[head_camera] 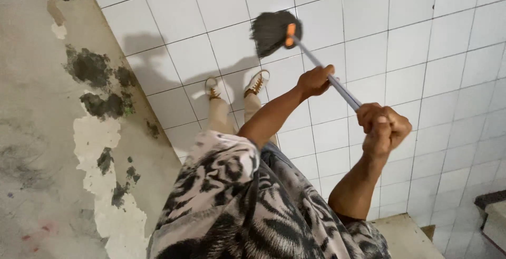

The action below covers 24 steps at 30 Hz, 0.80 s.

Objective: The recorder is mopping a tiled floor and cleaning a wall surface using a long-handled mop.

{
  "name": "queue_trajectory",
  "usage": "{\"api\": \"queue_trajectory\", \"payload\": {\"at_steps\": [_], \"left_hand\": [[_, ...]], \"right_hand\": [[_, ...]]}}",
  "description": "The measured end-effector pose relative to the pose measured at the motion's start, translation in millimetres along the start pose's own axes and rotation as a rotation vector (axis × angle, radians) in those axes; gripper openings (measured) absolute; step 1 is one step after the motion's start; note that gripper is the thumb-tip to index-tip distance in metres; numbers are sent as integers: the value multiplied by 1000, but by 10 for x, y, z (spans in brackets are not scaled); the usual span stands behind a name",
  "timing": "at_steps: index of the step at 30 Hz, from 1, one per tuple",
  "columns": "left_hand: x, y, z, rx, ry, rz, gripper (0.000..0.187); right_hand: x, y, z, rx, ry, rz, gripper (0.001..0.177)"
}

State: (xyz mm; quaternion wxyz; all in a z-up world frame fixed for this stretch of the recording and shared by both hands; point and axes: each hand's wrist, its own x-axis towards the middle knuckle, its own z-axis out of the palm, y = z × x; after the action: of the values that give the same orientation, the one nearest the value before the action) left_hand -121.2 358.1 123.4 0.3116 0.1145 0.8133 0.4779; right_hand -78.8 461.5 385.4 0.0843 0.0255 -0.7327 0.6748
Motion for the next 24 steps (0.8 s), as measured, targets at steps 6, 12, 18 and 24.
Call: {"api": "queue_trajectory", "payload": {"at_steps": [6, 12, 18, 24], "left_hand": [[118, 23, 95, 93, 56, 47, 22], [-560, -281, -332, 123, 56, -150, 12], [-1550, -953, -1054, 199, 188, -285, 23], [-2459, -1556, -1680, 145, 146, -471, 24]], "right_hand": [[131, 68, 11, 166, -54, -86, 44], [106, 44, 389, 384, -194, -25, 47], [-75, 10, 1568, 542, -341, 2, 50], [-473, 222, 2562, 632, -443, 40, 51]]}}
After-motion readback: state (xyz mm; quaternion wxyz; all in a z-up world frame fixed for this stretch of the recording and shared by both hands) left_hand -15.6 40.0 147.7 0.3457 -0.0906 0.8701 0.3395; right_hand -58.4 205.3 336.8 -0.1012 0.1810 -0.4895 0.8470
